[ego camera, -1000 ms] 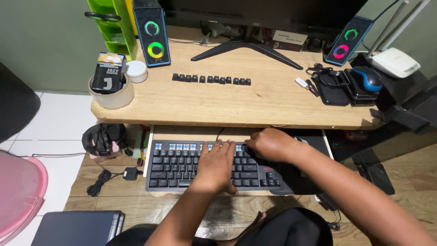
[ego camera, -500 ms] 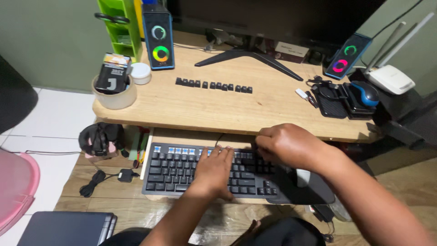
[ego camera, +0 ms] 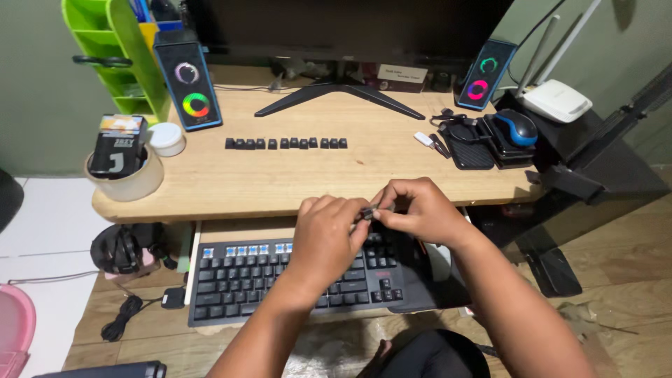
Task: The person sits on the floor and uses a keycap puller to remove keycaps from a mechanical keyboard. They place the removed keycaps in a row on the desk and continue removing more keycaps.
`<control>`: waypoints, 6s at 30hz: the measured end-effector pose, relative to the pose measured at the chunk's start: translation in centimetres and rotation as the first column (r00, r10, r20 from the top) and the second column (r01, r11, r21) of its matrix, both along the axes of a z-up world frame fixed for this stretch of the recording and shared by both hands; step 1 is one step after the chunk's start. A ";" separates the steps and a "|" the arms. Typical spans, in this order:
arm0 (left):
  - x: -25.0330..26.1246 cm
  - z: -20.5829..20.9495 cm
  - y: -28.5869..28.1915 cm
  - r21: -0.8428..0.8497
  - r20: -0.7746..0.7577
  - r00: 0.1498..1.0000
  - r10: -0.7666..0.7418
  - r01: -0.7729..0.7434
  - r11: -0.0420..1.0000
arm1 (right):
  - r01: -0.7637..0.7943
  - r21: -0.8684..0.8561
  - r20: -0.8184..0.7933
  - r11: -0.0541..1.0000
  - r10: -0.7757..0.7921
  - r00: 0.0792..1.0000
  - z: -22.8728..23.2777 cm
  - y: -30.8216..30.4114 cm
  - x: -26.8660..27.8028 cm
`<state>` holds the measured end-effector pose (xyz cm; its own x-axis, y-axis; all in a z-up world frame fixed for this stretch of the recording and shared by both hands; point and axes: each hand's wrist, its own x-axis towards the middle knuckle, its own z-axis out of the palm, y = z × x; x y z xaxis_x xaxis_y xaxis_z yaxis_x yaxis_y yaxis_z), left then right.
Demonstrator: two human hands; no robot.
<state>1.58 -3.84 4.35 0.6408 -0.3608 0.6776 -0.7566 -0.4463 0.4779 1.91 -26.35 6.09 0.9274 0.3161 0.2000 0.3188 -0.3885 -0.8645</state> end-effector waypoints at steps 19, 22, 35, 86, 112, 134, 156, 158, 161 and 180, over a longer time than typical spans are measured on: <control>11.8 1.3 -5.2 0.199 -0.079 0.967 0.241 -0.222 0.955 | 0.337 0.617 -0.018 0.711 -0.415 0.910 -8.1 -4.0 5.1; 14.4 2.2 -6.6 0.310 -0.082 0.951 0.299 -0.261 0.914 | 0.333 0.676 -0.032 0.657 -0.425 0.904 -8.8 -3.9 5.6; 18.2 2.6 -6.0 0.556 -0.196 0.978 0.076 0.046 0.830 | 0.323 0.697 -0.064 0.640 -0.392 0.918 -8.1 -3.3 5.5; -1.2 -4.7 0.7 0.699 -0.458 0.881 0.120 0.273 0.661 | 0.133 -0.603 0.380 0.786 0.136 0.915 -7.2 -0.7 -0.8; -1.1 -2.8 -1.5 0.808 -0.489 0.846 0.213 0.348 0.475 | 0.051 -0.841 0.363 0.538 0.492 0.791 -6.1 -0.9 0.2; -1.3 -3.7 -1.3 0.783 -0.464 0.860 0.213 0.287 0.551 | -0.013 -0.819 0.338 0.574 0.501 0.797 -7.7 -3.5 0.5; -1.5 -3.3 -1.3 0.794 -0.457 0.859 0.232 0.275 0.543 | -0.014 -0.798 0.380 0.603 0.520 0.765 -5.4 -2.2 0.7; -1.4 -3.2 -1.5 0.801 -0.460 0.855 0.239 0.283 0.528 | -0.017 -0.745 0.385 0.666 0.450 0.806 -5.2 -2.6 0.3; -1.4 -3.3 -1.3 0.802 -0.461 0.856 0.235 0.288 0.524 | 0.039 -0.742 0.394 0.669 0.389 0.833 -5.4 -3.3 -0.4; -1.5 -3.4 -1.5 0.813 -0.446 0.864 0.235 0.281 0.510 | 0.185 -0.881 0.405 0.435 0.492 0.770 -5.7 -2.2 -2.3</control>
<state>0.11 -5.37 0.99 0.7361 -0.5937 -0.3252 -0.5783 -0.8012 0.1536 -0.41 -28.55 0.37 0.6508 0.7450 0.1462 0.7012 -0.6637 0.2606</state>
